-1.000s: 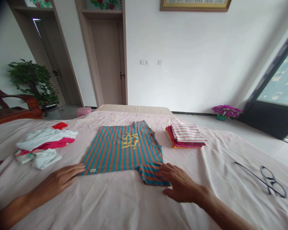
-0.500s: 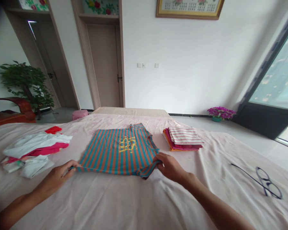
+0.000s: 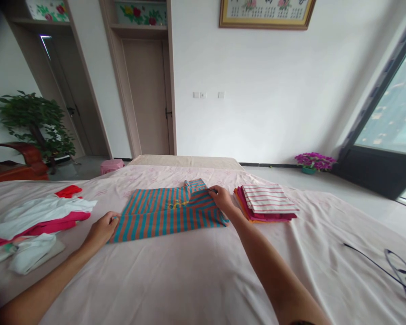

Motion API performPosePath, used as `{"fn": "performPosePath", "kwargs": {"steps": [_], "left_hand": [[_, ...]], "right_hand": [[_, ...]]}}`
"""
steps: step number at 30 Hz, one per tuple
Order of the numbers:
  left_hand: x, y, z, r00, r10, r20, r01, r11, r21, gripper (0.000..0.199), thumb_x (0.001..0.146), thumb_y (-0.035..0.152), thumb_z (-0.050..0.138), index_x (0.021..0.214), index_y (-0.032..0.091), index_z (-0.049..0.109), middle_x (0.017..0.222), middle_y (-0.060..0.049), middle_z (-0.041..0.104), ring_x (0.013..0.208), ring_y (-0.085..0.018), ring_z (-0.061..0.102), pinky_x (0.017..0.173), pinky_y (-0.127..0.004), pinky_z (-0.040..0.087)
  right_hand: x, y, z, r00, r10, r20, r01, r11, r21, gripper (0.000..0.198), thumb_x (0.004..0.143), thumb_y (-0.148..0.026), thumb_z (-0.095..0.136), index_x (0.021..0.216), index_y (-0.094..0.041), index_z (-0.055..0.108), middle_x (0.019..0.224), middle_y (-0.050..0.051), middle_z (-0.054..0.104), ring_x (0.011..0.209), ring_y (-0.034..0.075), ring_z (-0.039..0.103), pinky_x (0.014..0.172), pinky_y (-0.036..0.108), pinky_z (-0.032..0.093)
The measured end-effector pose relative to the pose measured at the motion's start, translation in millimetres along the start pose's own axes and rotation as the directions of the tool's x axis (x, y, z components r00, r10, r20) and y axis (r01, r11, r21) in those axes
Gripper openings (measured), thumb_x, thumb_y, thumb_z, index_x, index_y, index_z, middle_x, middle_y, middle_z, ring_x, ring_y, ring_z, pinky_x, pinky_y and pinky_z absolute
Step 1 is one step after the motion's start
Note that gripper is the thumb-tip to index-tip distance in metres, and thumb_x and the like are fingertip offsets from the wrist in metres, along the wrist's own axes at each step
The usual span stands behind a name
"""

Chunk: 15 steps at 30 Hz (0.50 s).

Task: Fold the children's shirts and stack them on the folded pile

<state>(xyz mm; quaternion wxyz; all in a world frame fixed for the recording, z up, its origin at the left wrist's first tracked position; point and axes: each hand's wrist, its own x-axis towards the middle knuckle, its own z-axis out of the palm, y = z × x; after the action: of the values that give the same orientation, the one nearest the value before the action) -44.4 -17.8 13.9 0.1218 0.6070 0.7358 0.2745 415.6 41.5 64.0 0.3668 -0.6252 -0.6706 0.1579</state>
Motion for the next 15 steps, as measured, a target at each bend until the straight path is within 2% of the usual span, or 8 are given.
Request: {"fn": "performPosePath", "kwargs": {"steps": [5, 9, 13, 15], "left_hand": [[12.8, 1.2, 5.1, 1.000, -0.007, 0.011, 0.006, 1.000, 0.016, 0.039, 0.089, 0.045, 0.043, 0.118, 0.022, 0.057, 0.092, -0.006, 0.073, 0.081, -0.022, 0.069, 0.069, -0.028, 0.047], [8.4, -14.4, 7.7, 0.999, 0.001, 0.035, 0.003, 0.993, -0.117, 0.064, 0.084, 0.054, 0.052, 0.137, 0.019, 0.043, 0.102, -0.009, 0.071, 0.088, -0.024, 0.070, 0.076, -0.031, 0.051], [-8.8, -35.1, 12.2, 0.996, 0.062, 0.068, -0.034, 0.934, -0.357, 0.081, 0.079, 0.047, 0.063, 0.147, 0.018, 0.029, 0.110, -0.011, 0.069, 0.092, -0.022, 0.070, 0.081, -0.032, 0.053], [-17.7, -40.0, 12.6, 0.993, 0.089, 0.076, -0.053, 0.922, -0.383, 0.082, 0.079, 0.040, 0.062, 0.149, 0.017, 0.026, 0.108, -0.009, 0.069, 0.093, -0.021, 0.070, 0.084, -0.032, 0.052]], "right_hand": [[9.1, 12.0, 7.0, 0.994, 0.097, -0.058, -0.104, 0.986, -0.127, 0.037, 0.087, -0.035, 0.055, 0.117, -0.016, 0.066, 0.109, 0.011, 0.069, 0.100, 0.022, 0.063, 0.085, 0.030, 0.046], [-17.0, 17.3, -5.1, 0.985, 0.148, -0.086, -0.162, 0.967, -0.197, 0.035, 0.090, -0.045, 0.048, 0.105, -0.019, 0.069, 0.102, 0.008, 0.070, 0.095, 0.022, 0.063, 0.079, 0.029, 0.044], [-59.7, 21.3, -22.7, 0.968, 0.230, 0.099, -0.189, 0.930, -0.315, 0.045, 0.082, -0.064, 0.053, 0.097, -0.025, 0.069, 0.089, 0.002, 0.070, 0.079, 0.019, 0.062, 0.065, 0.026, 0.039], [-76.5, 26.0, -27.5, 0.954, 0.232, 0.189, -0.154, 0.922, -0.354, 0.041, 0.077, -0.061, 0.061, 0.093, -0.024, 0.069, 0.086, 0.001, 0.068, 0.077, 0.018, 0.060, 0.062, 0.025, 0.036]]}}
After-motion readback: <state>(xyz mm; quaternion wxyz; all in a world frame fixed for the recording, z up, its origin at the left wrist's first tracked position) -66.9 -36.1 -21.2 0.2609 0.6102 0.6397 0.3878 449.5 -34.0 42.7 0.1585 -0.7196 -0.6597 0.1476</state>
